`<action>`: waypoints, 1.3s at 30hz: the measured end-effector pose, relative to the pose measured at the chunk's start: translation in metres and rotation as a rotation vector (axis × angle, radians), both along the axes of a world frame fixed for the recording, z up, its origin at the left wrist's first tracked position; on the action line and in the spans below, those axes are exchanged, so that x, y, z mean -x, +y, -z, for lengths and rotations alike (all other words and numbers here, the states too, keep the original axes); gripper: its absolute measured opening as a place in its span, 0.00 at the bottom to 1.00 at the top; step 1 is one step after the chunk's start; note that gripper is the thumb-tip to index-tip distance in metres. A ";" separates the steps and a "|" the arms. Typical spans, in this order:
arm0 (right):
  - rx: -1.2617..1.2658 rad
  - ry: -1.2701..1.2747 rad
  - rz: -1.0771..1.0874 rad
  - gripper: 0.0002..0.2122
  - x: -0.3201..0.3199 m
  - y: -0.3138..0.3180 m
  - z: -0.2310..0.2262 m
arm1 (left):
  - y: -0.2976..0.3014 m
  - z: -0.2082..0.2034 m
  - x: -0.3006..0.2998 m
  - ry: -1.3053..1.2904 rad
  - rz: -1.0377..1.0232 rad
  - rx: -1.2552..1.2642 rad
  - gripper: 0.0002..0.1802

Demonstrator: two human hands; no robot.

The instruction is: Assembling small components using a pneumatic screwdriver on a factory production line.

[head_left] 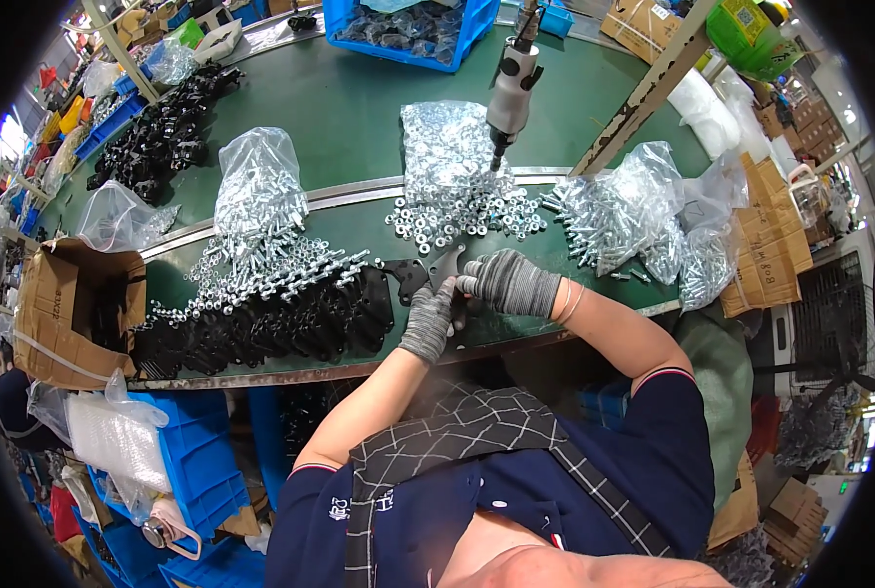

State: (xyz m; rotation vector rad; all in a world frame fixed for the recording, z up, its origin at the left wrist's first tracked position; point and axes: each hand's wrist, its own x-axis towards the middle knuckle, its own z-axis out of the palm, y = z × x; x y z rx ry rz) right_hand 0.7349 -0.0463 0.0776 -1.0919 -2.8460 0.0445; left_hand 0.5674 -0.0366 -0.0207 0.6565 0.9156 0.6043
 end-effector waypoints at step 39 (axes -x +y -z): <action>1.047 2.327 -0.072 0.28 0.030 0.010 -0.026 | -0.013 -0.024 0.001 -0.117 -0.052 -0.002 0.11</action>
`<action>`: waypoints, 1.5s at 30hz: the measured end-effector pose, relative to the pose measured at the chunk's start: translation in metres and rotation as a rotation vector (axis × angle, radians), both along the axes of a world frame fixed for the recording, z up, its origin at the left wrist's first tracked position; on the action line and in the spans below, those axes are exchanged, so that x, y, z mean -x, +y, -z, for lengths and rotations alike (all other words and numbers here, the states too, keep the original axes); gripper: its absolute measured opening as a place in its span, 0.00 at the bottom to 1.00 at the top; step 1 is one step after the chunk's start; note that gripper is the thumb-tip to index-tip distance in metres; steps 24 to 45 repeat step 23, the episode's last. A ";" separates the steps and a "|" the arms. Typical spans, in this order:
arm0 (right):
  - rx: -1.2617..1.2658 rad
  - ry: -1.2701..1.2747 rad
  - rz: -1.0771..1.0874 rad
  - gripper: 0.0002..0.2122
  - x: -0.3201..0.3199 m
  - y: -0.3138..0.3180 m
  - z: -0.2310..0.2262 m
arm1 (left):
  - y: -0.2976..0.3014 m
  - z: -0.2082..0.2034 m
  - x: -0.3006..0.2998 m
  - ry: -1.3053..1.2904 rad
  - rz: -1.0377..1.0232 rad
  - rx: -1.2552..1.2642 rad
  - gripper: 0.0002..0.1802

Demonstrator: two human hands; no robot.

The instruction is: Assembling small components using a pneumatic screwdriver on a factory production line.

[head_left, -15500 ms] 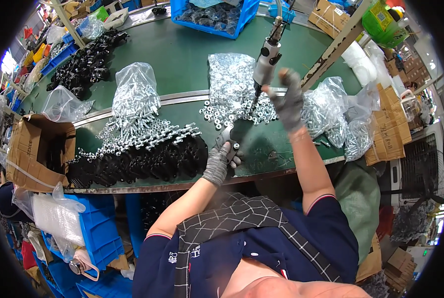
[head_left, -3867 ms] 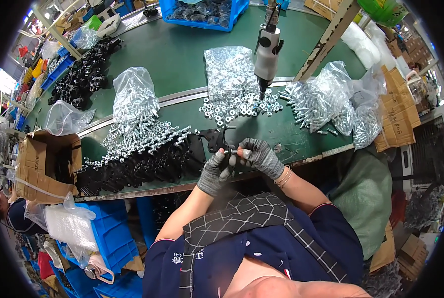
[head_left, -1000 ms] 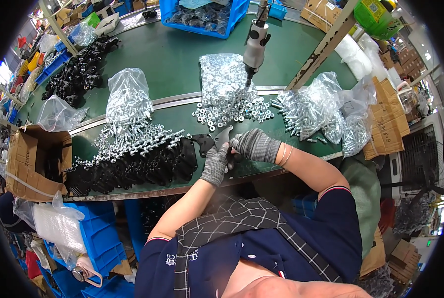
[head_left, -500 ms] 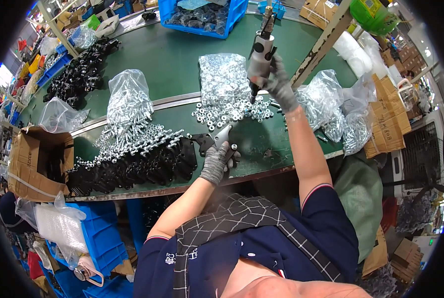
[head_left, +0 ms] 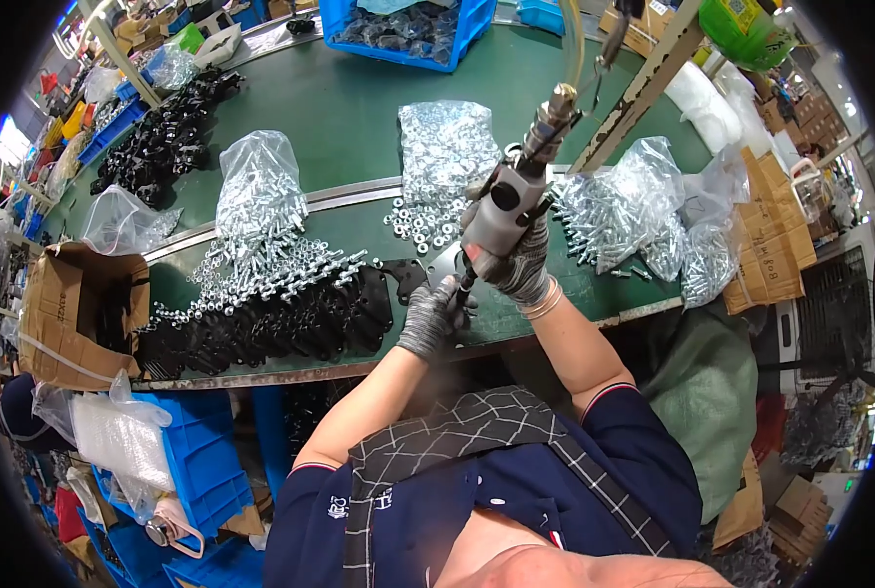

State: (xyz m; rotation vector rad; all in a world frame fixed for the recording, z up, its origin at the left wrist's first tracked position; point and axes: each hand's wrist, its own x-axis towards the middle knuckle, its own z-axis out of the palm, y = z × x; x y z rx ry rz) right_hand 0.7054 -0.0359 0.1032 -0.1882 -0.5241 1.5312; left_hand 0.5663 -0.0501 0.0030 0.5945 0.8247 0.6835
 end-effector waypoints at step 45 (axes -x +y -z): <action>-0.293 -0.495 0.187 0.34 -0.035 -0.008 -0.009 | 0.000 -0.072 0.104 0.249 0.670 -0.195 0.33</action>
